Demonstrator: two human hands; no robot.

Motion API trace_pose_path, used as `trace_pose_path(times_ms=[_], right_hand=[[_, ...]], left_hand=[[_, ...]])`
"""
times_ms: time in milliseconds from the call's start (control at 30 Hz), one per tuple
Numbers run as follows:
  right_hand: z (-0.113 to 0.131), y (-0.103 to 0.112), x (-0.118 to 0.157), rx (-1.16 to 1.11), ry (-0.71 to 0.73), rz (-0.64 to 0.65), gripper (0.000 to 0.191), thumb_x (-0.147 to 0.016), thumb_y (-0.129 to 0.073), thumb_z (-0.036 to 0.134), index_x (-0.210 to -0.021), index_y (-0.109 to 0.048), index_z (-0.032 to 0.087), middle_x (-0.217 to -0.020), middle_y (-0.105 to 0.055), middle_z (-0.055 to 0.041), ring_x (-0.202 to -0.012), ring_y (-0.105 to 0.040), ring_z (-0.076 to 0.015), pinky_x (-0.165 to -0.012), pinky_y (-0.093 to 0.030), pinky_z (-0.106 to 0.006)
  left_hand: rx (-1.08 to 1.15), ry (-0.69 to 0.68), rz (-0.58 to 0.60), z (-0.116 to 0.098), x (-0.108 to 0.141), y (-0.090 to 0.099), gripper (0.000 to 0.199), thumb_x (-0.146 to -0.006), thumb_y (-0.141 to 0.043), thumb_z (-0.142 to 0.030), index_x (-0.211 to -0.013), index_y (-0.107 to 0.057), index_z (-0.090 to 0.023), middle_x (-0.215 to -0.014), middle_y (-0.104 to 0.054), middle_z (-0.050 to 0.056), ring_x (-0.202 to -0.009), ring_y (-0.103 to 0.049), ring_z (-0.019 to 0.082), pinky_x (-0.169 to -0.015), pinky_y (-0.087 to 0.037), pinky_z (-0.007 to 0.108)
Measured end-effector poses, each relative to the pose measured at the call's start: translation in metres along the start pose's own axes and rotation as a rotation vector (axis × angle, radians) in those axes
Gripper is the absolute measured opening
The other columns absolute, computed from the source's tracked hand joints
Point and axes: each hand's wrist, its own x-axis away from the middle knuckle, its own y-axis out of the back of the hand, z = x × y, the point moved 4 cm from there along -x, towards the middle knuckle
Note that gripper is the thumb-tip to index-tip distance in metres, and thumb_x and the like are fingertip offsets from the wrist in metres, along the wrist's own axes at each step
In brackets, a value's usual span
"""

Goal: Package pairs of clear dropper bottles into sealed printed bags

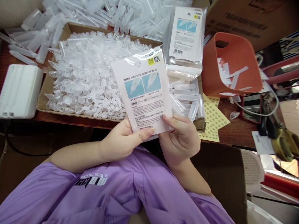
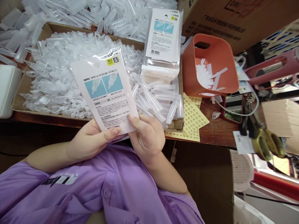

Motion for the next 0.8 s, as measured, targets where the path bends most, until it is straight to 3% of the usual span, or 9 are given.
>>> trace_pose_path(times_ms=[100, 300, 467, 567, 700, 800], right_hand=[[0.0, 0.001, 0.001, -0.016, 0.013, 0.013, 0.061, -0.07, -0.078, 0.005, -0.123, -0.064, 0.031, -0.102, -0.072, -0.0027, -0.086, -0.071, -0.0179, -0.072, -0.058, -0.031], [0.005, 0.003, 0.006, -0.089, -0.025, 0.145, 0.062, -0.075, -0.069, 0.001, -0.128, -0.061, 0.032, -0.111, -0.072, -0.0032, -0.091, -0.071, -0.019, -0.072, -0.059, -0.033], [0.005, 0.003, 0.01, -0.072, -0.04, 0.032, 0.055, -0.077, -0.069, 0.002, -0.121, -0.064, 0.033, -0.103, -0.073, -0.0005, -0.087, -0.071, -0.0177, -0.069, -0.059, -0.031], [0.006, 0.002, 0.01, -0.103, -0.043, 0.016, 0.053, -0.076, -0.069, 0.001, -0.12, -0.065, 0.03, -0.104, -0.072, -0.0015, -0.088, -0.07, -0.0162, -0.072, -0.06, -0.029], [0.008, 0.005, 0.008, -0.181, -0.148, 0.17, 0.056, -0.079, -0.066, 0.002, -0.126, -0.061, 0.031, -0.111, -0.069, -0.0029, -0.099, -0.068, -0.0173, -0.08, -0.06, -0.03], [0.005, 0.008, 0.013, -0.38, -0.4, 0.398, 0.055, -0.085, -0.062, 0.008, -0.132, -0.056, 0.035, -0.12, -0.064, -0.003, -0.093, -0.068, -0.0152, -0.072, -0.062, -0.028]], left_hand=[[0.021, 0.037, -0.013, -0.005, 0.0, 0.002, 0.031, -0.088, -0.065, -0.011, -0.113, -0.074, -0.027, -0.123, -0.072, 0.0, -0.128, -0.058, 0.023, -0.114, -0.041, 0.038], [0.116, 0.062, -0.22, -0.016, 0.001, 0.009, 0.021, -0.086, -0.067, -0.014, -0.102, -0.077, -0.023, -0.11, -0.077, 0.003, -0.115, -0.066, 0.027, -0.104, -0.051, 0.044], [0.049, 0.039, -0.148, -0.013, 0.003, 0.002, 0.023, -0.088, -0.065, -0.013, -0.103, -0.077, -0.025, -0.115, -0.075, 0.001, -0.12, -0.064, 0.024, -0.109, -0.047, 0.04], [0.008, 0.052, -0.168, -0.012, 0.002, 0.002, 0.021, -0.087, -0.066, -0.015, -0.103, -0.076, -0.024, -0.116, -0.075, 0.002, -0.121, -0.063, 0.025, -0.109, -0.047, 0.041], [-0.008, 0.087, -0.271, -0.015, -0.002, 0.007, 0.024, -0.086, -0.066, -0.015, -0.109, -0.074, -0.021, -0.113, -0.076, 0.005, -0.119, -0.064, 0.027, -0.103, -0.052, 0.042], [-0.02, 0.143, -0.294, -0.018, -0.006, 0.011, 0.03, -0.087, -0.065, -0.015, -0.117, -0.07, -0.019, -0.114, -0.075, 0.007, -0.115, -0.067, 0.028, -0.1, -0.054, 0.042]])
